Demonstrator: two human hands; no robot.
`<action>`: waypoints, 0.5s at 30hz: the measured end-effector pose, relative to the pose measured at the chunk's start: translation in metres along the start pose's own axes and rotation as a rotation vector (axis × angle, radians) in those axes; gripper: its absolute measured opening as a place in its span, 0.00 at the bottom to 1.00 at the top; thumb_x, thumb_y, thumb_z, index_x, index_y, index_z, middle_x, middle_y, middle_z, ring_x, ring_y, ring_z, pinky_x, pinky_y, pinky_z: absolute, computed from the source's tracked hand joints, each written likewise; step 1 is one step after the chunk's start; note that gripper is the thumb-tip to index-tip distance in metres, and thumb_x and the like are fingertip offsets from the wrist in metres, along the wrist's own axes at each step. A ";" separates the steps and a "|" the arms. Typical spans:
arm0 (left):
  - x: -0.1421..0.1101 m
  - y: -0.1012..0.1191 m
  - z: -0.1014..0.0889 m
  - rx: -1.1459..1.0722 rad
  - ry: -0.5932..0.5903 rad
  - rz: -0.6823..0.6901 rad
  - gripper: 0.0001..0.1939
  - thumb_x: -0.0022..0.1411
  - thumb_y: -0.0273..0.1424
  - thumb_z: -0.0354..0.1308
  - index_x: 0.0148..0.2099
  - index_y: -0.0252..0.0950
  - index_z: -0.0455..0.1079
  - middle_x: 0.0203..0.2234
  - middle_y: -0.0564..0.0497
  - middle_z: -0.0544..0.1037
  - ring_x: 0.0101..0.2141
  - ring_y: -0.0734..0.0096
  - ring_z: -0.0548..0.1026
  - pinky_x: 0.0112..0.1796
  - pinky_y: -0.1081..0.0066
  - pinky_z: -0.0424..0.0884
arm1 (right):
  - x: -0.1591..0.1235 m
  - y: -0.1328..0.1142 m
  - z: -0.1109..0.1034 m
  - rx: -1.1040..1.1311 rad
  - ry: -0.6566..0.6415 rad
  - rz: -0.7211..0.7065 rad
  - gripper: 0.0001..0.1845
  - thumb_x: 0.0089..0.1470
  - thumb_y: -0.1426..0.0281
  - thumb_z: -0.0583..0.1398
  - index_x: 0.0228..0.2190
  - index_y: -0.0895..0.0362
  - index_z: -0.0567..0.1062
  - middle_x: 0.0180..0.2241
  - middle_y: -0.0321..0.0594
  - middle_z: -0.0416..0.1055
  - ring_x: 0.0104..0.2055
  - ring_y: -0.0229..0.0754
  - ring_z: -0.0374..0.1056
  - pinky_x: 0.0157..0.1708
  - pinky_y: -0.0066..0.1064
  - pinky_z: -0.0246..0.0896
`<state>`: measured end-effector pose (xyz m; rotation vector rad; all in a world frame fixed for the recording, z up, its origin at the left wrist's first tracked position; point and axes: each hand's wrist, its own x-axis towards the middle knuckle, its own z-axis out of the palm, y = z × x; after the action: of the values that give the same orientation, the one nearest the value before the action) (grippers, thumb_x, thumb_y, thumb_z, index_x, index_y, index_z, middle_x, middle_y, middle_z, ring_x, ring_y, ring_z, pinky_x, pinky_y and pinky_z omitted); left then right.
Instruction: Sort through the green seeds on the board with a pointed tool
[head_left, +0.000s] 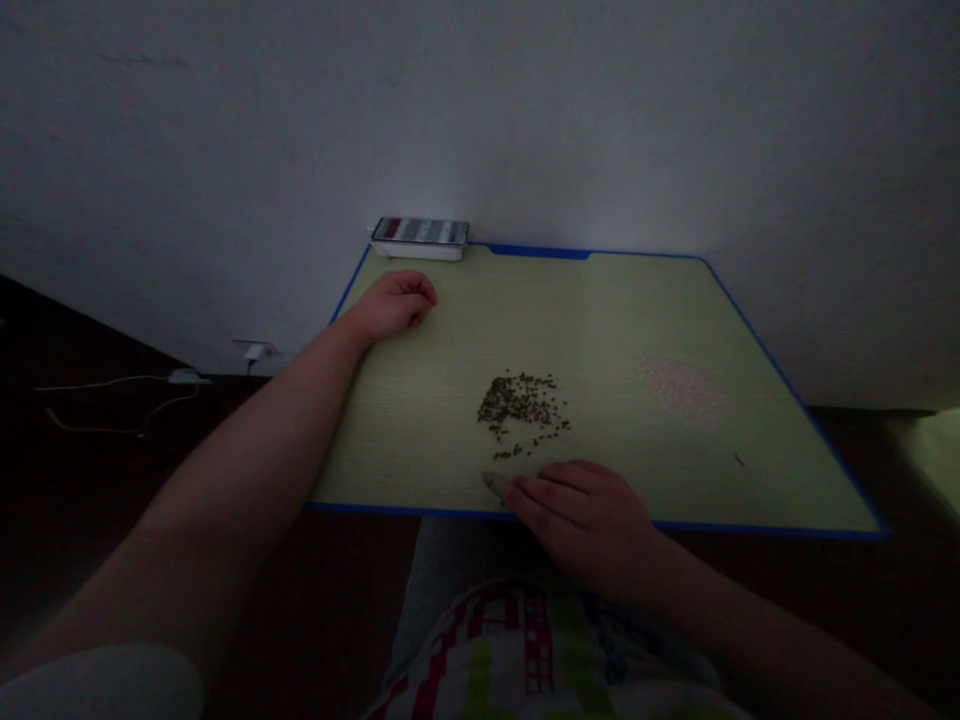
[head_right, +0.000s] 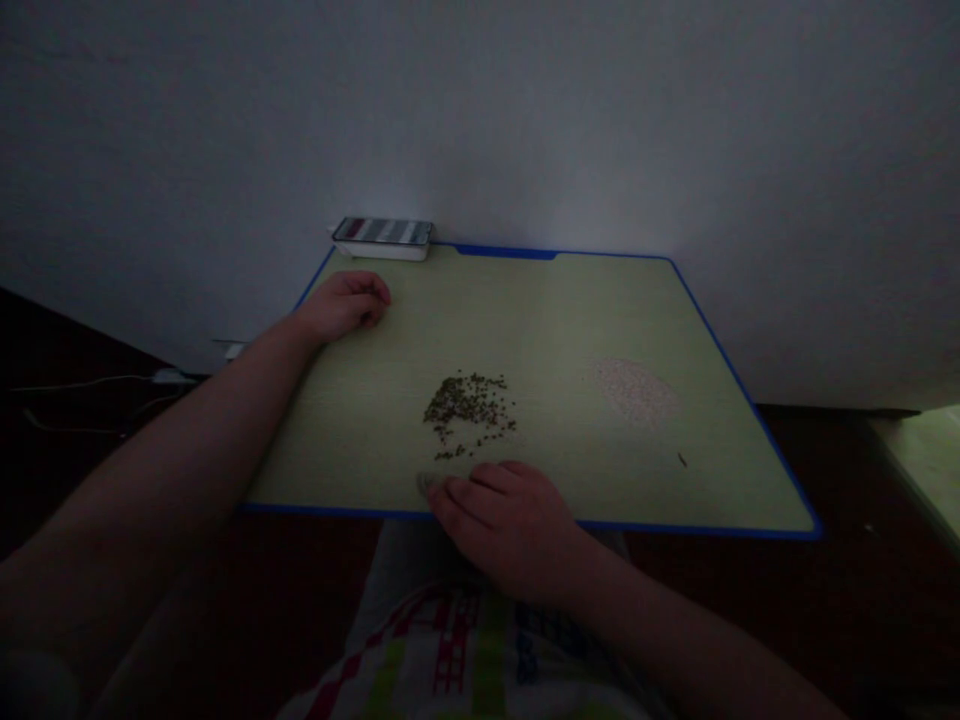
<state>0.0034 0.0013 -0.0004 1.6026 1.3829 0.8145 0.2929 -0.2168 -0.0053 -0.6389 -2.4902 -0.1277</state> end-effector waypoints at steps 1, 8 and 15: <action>0.000 0.000 0.000 -0.002 0.000 -0.001 0.08 0.43 0.25 0.55 0.30 0.37 0.68 0.12 0.58 0.65 0.16 0.77 0.61 0.21 0.74 0.53 | 0.003 -0.002 0.002 -0.019 -0.019 0.003 0.15 0.69 0.76 0.53 0.45 0.62 0.80 0.37 0.41 0.83 0.33 0.41 0.72 0.31 0.34 0.67; 0.003 -0.005 -0.001 -0.026 0.000 -0.002 0.08 0.42 0.25 0.55 0.30 0.37 0.68 0.13 0.58 0.66 0.16 0.77 0.61 0.21 0.74 0.54 | -0.005 -0.005 0.005 -0.133 -0.113 0.060 0.16 0.63 0.79 0.56 0.49 0.62 0.78 0.39 0.46 0.82 0.36 0.44 0.73 0.33 0.35 0.70; 0.002 -0.002 0.000 -0.008 0.003 -0.003 0.08 0.42 0.24 0.55 0.29 0.36 0.68 0.14 0.57 0.66 0.17 0.77 0.62 0.22 0.74 0.55 | -0.040 0.022 -0.012 -0.222 -0.014 0.120 0.15 0.62 0.80 0.56 0.48 0.63 0.78 0.40 0.45 0.83 0.37 0.46 0.76 0.37 0.37 0.73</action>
<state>0.0026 0.0034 -0.0024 1.5933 1.3831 0.8199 0.3385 -0.2167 -0.0182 -0.8812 -2.4634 -0.3582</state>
